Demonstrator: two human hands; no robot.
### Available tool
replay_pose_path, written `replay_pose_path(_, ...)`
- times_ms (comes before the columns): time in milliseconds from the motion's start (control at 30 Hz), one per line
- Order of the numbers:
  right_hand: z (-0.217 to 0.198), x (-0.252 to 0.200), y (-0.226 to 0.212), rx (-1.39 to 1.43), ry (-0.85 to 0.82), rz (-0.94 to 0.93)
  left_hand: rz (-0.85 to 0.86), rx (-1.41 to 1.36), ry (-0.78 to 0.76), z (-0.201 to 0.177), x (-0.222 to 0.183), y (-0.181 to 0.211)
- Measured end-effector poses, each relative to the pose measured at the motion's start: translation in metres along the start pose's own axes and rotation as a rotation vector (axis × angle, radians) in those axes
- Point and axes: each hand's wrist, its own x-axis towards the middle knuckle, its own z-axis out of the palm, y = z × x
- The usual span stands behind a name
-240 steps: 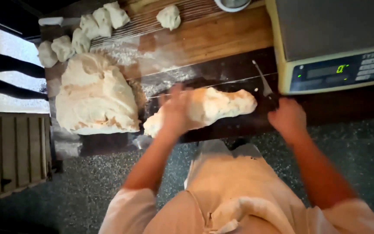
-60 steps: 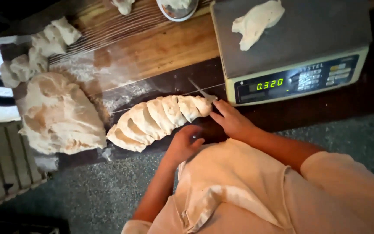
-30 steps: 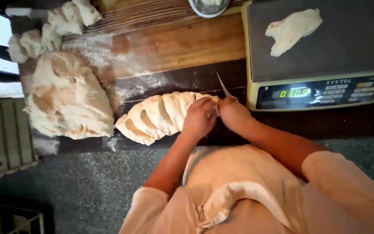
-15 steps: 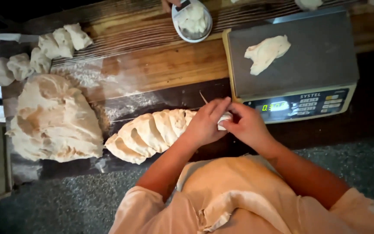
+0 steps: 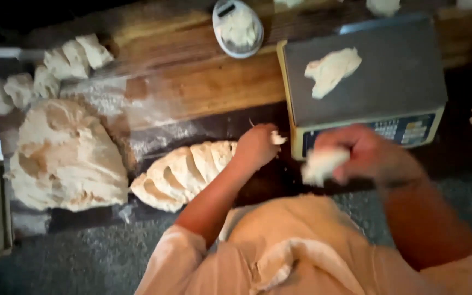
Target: Cutting dough into portions and weighing them on a digital scale to ensure consistent weight.
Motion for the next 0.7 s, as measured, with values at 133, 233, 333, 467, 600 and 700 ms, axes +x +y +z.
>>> replay_pose_path(133,-0.036,0.029,-0.029,-0.407,0.433,0.327,-0.273,-0.451,-0.045,-0.022,-0.003,-0.027)
replay_pose_path(233,-0.155,0.051,0.068,-0.989,0.692,0.457,-0.329,-0.561,0.068,-0.032,0.009,-0.046)
replay_pose_path(333,-0.158,0.050,0.064,-1.488,0.740,0.390,-0.366,-0.592,0.131,-0.024,0.003,-0.054)
replay_pose_path(467,-0.075,0.056,-0.028,-1.341,1.012,0.381,-0.387,-0.613,0.207,-0.044,0.003,-0.049)
replay_pose_path(600,0.013,0.065,0.049,-0.406,0.827,0.119,-0.387,-1.176,0.119,-0.057,-0.022,-0.004)
replay_pose_path(700,0.030,0.077,0.123,-0.854,0.419,0.099,-0.273,-1.560,-0.049,-0.029,-0.027,-0.001)
